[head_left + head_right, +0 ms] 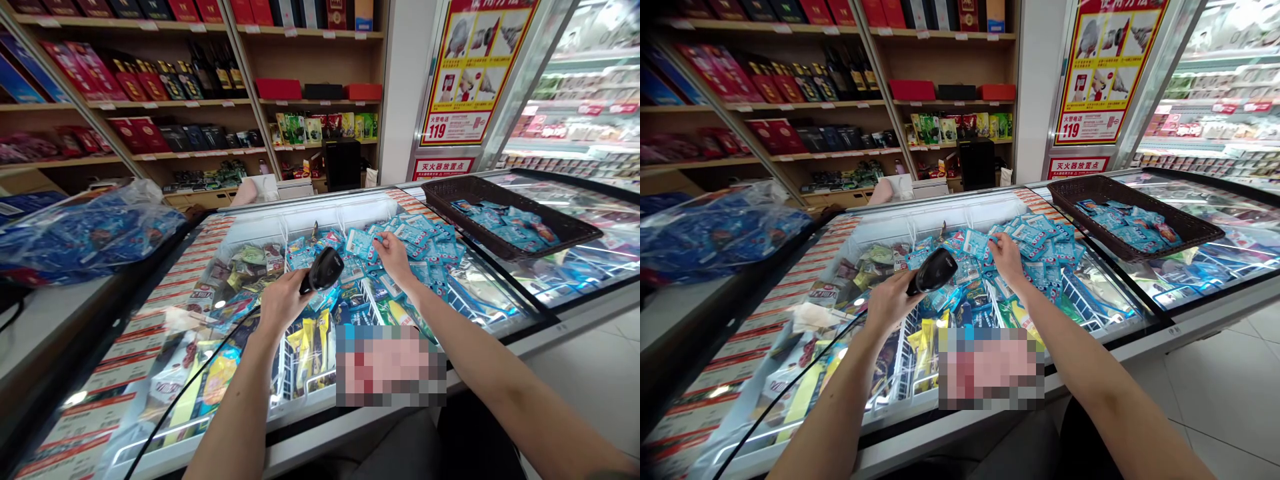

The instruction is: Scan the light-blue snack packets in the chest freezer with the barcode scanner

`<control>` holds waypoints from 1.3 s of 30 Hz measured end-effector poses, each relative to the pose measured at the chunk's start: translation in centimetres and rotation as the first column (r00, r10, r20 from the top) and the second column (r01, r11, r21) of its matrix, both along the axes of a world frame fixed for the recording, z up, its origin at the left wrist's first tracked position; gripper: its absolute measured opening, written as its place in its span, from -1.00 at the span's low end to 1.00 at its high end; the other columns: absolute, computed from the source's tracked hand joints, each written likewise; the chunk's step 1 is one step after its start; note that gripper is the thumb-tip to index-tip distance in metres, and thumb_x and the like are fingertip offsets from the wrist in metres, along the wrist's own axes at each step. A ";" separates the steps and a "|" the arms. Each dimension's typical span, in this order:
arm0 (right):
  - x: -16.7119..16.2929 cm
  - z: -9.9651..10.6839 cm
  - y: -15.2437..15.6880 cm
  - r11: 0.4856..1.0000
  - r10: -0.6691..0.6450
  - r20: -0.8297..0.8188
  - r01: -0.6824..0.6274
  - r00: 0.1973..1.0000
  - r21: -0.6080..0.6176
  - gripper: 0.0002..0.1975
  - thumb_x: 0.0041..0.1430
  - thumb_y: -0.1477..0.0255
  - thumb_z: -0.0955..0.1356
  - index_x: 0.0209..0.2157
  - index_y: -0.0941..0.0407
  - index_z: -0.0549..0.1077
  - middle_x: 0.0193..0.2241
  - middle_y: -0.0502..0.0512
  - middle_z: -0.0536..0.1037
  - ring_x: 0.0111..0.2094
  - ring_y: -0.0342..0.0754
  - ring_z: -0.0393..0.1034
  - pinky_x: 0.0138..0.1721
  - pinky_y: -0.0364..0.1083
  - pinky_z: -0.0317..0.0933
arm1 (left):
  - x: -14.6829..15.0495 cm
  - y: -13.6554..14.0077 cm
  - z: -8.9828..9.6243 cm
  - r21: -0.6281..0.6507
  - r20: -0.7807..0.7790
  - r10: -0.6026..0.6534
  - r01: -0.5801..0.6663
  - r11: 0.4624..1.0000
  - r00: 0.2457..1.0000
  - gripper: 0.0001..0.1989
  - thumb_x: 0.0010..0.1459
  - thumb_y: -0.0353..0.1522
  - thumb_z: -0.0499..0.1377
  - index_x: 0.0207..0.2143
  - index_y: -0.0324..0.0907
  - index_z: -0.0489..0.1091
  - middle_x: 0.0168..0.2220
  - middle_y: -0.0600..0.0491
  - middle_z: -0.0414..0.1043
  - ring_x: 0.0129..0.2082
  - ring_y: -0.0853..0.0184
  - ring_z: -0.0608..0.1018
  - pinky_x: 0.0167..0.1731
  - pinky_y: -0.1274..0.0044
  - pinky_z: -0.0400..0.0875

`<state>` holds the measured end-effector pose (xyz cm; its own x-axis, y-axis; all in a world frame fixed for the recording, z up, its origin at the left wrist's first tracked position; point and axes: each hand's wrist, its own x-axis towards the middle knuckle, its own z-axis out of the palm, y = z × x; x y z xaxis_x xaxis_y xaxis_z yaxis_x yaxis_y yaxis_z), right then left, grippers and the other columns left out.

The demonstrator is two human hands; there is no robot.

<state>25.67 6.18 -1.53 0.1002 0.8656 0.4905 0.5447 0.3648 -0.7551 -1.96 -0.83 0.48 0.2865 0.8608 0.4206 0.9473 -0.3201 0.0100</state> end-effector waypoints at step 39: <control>-13.6 1.4 7.0 0.831 0.503 0.675 -0.517 0.540 -0.205 -0.45 0.27 0.24 0.12 0.23 0.15 0.01 0.19 0.21 0.18 0.13 0.05 0.14 0.04 -0.02 0.08 | -5.4 0.8 0.1 0.156 0.254 0.506 -0.551 0.820 0.824 -0.60 0.07 -0.12 0.07 -0.09 -0.11 0.35 -0.26 -0.04 0.47 -0.23 0.17 0.49 -0.41 0.48 0.21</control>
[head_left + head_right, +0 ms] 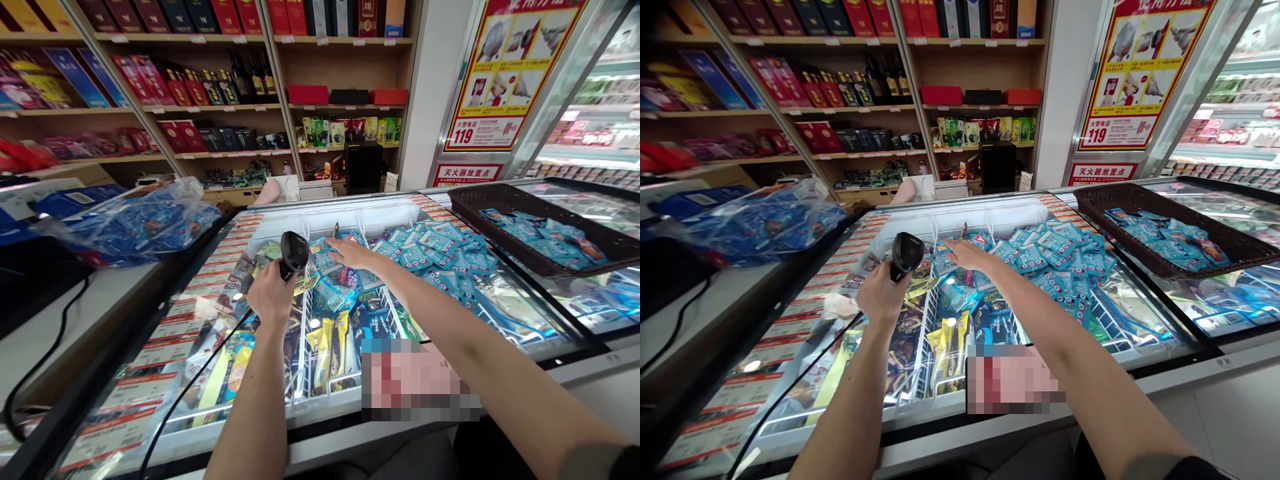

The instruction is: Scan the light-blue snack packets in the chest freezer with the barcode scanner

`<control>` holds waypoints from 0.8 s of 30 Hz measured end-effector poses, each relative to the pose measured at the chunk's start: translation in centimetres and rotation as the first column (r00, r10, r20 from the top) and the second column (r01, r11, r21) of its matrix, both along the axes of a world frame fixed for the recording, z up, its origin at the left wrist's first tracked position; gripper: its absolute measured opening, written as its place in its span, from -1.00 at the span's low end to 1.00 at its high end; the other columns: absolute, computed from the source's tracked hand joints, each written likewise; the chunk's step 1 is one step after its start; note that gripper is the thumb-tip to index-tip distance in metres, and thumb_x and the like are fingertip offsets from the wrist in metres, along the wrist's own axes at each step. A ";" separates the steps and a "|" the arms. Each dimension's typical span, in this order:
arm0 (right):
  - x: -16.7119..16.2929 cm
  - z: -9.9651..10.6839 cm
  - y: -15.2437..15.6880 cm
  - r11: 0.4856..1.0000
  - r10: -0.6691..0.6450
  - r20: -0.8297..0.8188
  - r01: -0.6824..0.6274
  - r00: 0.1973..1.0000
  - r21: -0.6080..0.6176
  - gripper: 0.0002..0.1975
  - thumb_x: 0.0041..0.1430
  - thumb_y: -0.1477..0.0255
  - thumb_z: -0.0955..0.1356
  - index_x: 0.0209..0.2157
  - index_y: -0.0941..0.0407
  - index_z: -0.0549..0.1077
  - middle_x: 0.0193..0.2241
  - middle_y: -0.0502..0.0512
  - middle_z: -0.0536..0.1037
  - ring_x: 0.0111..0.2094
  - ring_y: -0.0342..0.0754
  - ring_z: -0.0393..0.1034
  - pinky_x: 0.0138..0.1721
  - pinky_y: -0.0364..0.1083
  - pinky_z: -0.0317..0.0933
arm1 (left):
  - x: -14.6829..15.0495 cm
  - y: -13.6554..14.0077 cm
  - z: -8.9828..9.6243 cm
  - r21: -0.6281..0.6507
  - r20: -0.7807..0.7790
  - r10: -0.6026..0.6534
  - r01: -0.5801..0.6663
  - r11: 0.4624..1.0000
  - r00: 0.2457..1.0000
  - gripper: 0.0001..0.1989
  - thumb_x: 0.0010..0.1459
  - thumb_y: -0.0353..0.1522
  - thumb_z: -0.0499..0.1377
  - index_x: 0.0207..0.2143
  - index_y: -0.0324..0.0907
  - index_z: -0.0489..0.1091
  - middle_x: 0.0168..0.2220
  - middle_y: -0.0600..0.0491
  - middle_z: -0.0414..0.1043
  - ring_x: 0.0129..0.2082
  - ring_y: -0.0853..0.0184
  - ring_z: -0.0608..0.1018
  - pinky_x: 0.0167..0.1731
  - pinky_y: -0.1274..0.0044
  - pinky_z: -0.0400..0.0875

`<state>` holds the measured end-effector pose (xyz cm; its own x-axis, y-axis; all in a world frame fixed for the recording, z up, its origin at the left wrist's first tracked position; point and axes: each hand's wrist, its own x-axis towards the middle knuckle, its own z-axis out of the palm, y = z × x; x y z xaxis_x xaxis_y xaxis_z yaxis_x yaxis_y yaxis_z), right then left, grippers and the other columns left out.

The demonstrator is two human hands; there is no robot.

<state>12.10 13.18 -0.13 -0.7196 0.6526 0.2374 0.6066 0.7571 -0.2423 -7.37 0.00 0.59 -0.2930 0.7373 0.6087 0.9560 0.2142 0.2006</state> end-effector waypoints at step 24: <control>16.4 0.2 -7.2 0.788 -0.544 -0.630 0.596 0.554 -0.155 -0.77 0.09 0.20 0.27 -0.44 0.08 0.25 -0.66 -0.13 0.20 -0.59 -0.15 0.12 -0.49 -0.14 -0.01 | 4.0 -0.4 -0.6 -0.136 -0.174 -0.408 0.389 0.911 0.896 -0.64 0.05 -0.18 0.11 -0.10 -0.09 0.35 -0.16 0.03 0.47 -0.19 0.24 0.49 -0.39 0.54 0.23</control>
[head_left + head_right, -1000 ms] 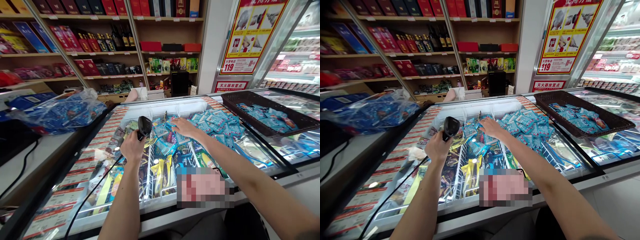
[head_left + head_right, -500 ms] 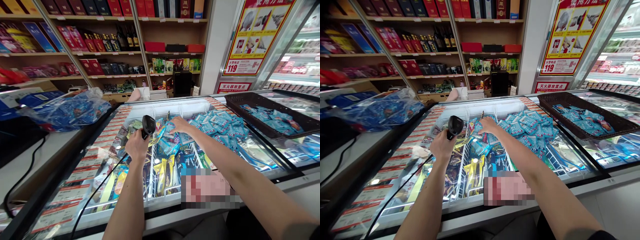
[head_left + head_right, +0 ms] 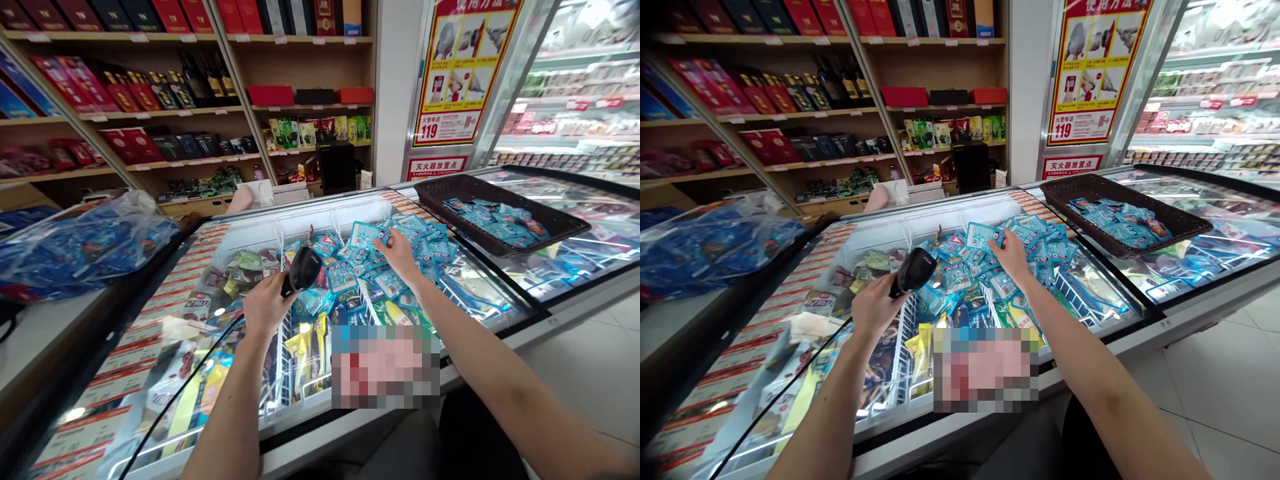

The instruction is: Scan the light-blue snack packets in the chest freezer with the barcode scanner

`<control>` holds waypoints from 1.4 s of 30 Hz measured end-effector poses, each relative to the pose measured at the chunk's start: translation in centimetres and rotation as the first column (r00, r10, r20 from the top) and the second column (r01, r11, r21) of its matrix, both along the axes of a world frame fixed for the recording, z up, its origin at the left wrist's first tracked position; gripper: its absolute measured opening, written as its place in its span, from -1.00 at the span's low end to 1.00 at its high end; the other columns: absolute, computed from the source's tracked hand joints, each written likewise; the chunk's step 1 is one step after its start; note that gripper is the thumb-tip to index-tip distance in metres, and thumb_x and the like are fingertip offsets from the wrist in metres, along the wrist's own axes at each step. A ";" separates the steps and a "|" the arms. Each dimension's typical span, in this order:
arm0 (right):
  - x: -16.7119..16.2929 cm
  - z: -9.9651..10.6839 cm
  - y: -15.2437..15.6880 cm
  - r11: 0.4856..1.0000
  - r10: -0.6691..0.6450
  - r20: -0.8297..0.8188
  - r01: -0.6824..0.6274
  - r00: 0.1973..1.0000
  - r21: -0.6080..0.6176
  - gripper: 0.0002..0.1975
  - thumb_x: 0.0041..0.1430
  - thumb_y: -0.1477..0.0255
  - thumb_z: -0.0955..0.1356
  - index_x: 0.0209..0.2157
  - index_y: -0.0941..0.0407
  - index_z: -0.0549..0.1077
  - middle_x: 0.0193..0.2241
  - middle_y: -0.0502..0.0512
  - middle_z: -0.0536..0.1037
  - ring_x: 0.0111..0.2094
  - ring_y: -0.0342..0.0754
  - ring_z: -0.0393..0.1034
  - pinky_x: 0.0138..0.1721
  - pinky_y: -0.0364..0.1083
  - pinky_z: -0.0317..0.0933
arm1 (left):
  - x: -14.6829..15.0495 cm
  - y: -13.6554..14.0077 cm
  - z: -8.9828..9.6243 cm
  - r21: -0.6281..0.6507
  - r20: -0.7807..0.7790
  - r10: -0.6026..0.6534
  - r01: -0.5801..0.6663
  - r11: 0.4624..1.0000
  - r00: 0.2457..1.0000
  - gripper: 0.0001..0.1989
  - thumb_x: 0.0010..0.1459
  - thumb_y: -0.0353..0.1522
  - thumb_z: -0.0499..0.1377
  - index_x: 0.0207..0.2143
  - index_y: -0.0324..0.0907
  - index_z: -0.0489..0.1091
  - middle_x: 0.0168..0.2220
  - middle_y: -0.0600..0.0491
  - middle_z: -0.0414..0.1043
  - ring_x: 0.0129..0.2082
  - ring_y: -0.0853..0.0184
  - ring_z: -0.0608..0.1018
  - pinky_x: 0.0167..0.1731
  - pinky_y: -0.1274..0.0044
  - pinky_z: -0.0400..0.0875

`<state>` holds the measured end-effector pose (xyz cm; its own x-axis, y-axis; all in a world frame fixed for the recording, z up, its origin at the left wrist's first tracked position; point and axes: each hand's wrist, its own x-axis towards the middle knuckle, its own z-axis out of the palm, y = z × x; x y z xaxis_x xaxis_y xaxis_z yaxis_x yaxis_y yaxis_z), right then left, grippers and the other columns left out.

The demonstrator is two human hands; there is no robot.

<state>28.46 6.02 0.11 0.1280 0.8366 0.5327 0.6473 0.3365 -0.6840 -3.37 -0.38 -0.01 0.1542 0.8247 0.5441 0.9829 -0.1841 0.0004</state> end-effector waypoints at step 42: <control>0.4 -2.1 1.3 0.998 0.037 -0.043 -0.040 0.998 -0.054 -0.77 0.18 0.21 0.17 -0.45 0.04 0.15 -0.64 -0.11 0.17 -0.60 -0.13 0.10 -0.53 -0.14 -0.08 | 6.7 1.3 0.3 -0.115 -0.022 -0.153 0.149 0.982 0.988 -0.63 0.05 -0.19 0.11 -0.09 -0.10 0.36 -0.14 0.00 0.47 -0.16 0.21 0.49 -0.37 0.53 0.28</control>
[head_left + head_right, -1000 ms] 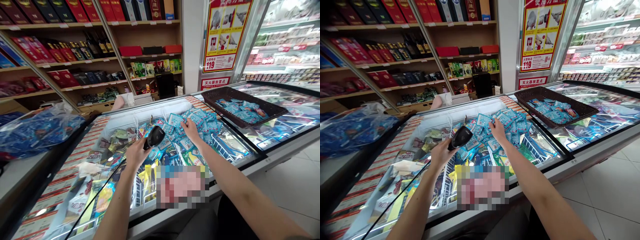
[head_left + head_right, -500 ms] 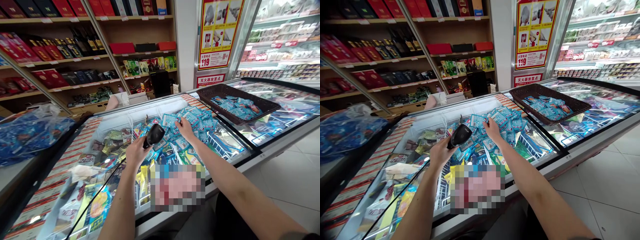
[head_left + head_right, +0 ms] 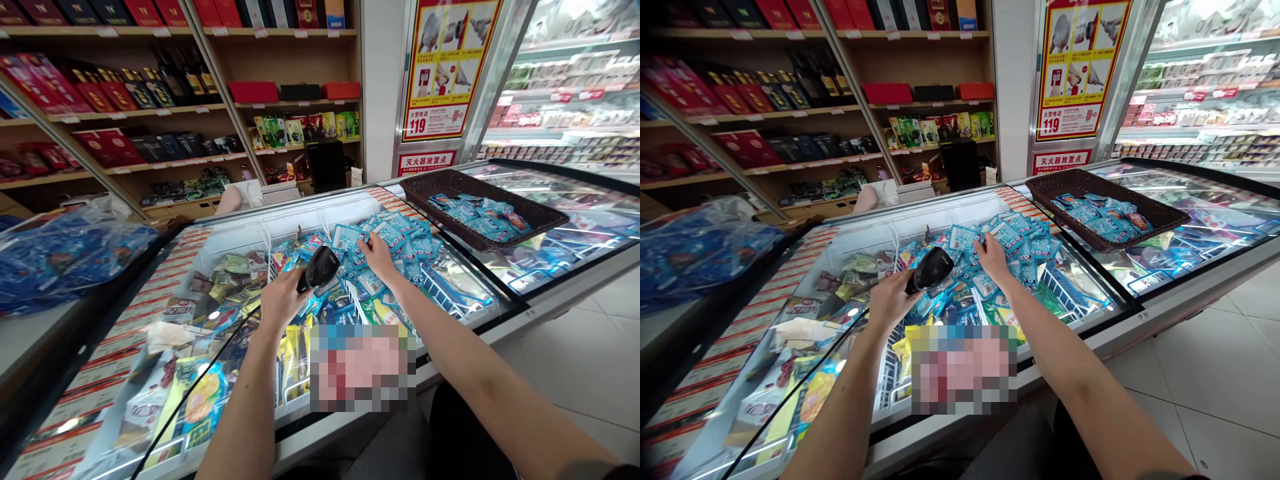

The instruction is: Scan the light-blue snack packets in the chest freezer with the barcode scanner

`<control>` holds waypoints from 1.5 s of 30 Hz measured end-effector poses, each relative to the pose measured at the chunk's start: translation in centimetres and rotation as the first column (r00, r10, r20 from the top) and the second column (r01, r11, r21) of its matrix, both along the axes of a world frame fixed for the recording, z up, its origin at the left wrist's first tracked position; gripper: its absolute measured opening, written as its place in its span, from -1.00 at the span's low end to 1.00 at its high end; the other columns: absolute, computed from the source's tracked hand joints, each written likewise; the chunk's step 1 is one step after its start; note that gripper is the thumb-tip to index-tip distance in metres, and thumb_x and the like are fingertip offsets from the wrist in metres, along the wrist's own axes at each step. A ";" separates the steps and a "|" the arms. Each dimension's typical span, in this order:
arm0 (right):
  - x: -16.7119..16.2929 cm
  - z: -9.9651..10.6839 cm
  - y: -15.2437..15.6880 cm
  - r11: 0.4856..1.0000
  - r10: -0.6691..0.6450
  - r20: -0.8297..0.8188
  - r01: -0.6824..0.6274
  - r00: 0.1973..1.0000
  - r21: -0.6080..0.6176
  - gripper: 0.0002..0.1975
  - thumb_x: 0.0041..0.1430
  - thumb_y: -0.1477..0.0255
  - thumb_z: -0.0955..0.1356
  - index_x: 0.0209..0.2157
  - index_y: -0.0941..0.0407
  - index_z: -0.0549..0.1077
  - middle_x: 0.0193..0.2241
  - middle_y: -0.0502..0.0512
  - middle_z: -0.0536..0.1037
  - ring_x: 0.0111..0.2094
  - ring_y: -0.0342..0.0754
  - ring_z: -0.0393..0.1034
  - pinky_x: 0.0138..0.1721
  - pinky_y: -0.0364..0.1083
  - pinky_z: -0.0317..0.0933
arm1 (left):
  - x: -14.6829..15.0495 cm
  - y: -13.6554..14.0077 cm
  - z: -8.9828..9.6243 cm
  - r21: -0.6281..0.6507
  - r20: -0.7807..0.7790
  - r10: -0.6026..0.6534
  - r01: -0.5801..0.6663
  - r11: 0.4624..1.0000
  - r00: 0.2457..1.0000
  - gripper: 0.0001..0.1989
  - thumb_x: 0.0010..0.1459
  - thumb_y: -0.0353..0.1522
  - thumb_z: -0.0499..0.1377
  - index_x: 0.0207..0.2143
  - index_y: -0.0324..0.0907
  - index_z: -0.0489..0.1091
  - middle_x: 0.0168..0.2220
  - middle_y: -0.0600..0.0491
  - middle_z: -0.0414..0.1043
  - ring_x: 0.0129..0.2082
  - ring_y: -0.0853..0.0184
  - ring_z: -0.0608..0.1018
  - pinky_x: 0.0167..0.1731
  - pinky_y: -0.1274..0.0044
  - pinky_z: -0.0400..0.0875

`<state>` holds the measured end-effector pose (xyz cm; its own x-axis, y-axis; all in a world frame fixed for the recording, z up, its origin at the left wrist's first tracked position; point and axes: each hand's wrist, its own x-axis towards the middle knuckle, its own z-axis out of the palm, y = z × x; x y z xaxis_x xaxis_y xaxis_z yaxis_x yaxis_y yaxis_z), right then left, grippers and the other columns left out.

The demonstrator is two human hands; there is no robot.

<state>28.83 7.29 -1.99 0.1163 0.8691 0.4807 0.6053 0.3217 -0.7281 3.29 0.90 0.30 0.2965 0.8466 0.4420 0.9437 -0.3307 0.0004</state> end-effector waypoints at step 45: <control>-0.1 0.0 0.0 0.999 0.009 -0.056 -0.008 0.998 0.031 -0.81 0.18 0.28 0.20 -0.28 0.12 0.26 -0.64 -0.13 0.17 -0.59 -0.14 0.12 -0.52 -0.15 -0.08 | -0.3 0.3 -0.5 0.079 -0.049 -0.054 0.057 0.995 0.997 -0.64 0.07 -0.19 0.11 -0.08 -0.10 0.36 -0.20 0.01 0.48 -0.23 0.22 0.51 -0.43 0.52 0.24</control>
<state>28.76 7.26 -2.02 0.1367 0.8550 0.5002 0.5608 0.3494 -0.7506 2.94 1.17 -0.17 0.3639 0.7907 0.4923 0.9223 -0.3798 -0.0717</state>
